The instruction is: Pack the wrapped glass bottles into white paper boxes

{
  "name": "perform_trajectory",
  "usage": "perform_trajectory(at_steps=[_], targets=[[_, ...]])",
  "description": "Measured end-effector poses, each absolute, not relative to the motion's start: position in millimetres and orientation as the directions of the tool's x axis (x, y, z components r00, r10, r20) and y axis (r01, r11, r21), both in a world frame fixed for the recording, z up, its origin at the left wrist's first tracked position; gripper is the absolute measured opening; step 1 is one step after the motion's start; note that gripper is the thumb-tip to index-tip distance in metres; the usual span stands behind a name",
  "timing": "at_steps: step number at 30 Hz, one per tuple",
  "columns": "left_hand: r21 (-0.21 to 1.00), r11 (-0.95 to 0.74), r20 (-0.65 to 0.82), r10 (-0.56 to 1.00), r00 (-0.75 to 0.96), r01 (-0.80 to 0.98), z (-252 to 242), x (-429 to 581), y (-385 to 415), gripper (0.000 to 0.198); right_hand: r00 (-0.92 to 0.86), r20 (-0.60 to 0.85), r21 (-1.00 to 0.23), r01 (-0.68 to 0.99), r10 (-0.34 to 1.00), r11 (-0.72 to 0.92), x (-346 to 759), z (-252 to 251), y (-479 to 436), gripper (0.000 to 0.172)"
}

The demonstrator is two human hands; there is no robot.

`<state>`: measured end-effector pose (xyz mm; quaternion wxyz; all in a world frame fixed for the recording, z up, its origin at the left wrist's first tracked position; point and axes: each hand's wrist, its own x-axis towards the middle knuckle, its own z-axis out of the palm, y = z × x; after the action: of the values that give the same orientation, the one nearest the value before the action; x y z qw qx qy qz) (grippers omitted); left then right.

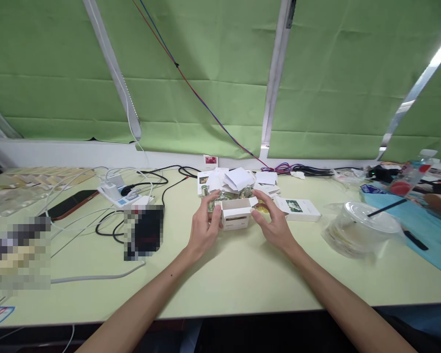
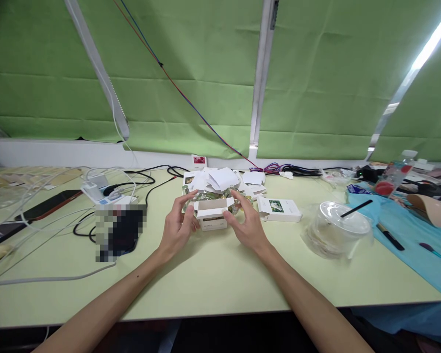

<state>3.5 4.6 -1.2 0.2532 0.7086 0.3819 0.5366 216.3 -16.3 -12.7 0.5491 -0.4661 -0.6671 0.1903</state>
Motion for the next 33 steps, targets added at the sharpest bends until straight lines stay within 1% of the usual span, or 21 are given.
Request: perform_trajectory(at_steps=[8,11,13,16,18,19,21,22,23,24,26,27,29,31,33], targets=[[0.783,-0.542,0.538,0.837,0.106,0.305,0.8,4.7,1.9,0.049,0.037,0.575,-0.752,0.416,0.817,0.511,218.5,-13.3,-15.6,0.059],[0.779,-0.553,0.553,0.828,0.092,0.296,-0.4,4.9,3.5,0.044,0.03,0.586,-0.745,0.411,0.81,0.525,218.7,-14.3,-14.8,0.057],[0.759,-0.582,0.594,0.802,0.054,0.291,-1.9,4.6,5.2,0.038,0.049,0.597,-0.743,0.409,0.801,0.529,218.4,-14.8,-14.5,0.055],[0.662,-0.681,0.726,0.686,-0.042,0.315,-5.0,3.5,7.2,0.028,0.15,0.621,-0.747,0.412,0.77,0.522,216.4,-11.9,-15.8,0.047],[0.549,-0.75,0.822,0.565,-0.075,0.368,-8.0,2.5,7.0,0.022,0.249,0.629,-0.757,0.41,0.736,0.508,213.9,-6.5,-17.8,0.041],[0.483,-0.783,0.863,0.501,-0.063,0.392,-9.7,2.2,6.1,0.019,0.294,0.628,-0.764,0.408,0.72,0.5,212.6,-2.9,-18.6,0.039],[0.34,-0.841,0.922,0.386,0.027,0.421,-13.1,2.4,2.6,0.013,0.358,0.616,-0.781,0.398,0.702,0.482,210.5,5.0,-17.6,0.035],[0.255,-0.877,0.94,0.324,0.109,0.408,-14.6,3.0,0.3,0.012,0.374,0.608,-0.788,0.394,0.7,0.474,210.1,8.9,-15.1,0.034],[0.163,-0.915,0.935,0.263,0.238,0.37,-15.9,4.0,-2.4,0.014,0.378,0.6,-0.794,0.391,0.705,0.465,210.2,12.6,-10.6,0.033],[0.084,-0.937,0.903,0.215,0.371,0.34,-16.9,5.1,-5.1,0.017,0.378,0.593,-0.798,0.393,0.711,0.457,210.8,16.0,-4.1,0.031],[-0.013,-0.943,0.803,0.188,0.565,0.332,-18.1,7.6,-9.9,0.02,0.341,0.574,-0.797,0.439,0.744,0.414,213.6,22.3,14.8,0.028],[-0.044,-0.949,0.761,0.17,0.626,0.312,-18.3,8.7,-11.6,0.023,0.318,0.554,-0.795,0.476,0.77,0.376,215.4,25.3,26.6,0.027],[-0.037,-0.951,0.702,0.194,0.685,0.308,-18.5,9.9,-13.3,0.028,0.252,0.489,-0.781,0.553,0.835,0.291,218.6,31.7,52.8,0.029],[-0.002,-0.948,0.676,0.233,0.699,0.318,-18.5,9.5,-13.0,0.031,0.221,0.454,-0.765,0.594,0.863,0.25,219.9,39.0,78.9,0.034],[0.033,-0.942,0.666,0.271,0.695,0.335,-18.7,8.2,-11.6,0.033,0.196,0.417,-0.742,0.638,0.887,0.208,218.5,46.3,101.9,0.044]])
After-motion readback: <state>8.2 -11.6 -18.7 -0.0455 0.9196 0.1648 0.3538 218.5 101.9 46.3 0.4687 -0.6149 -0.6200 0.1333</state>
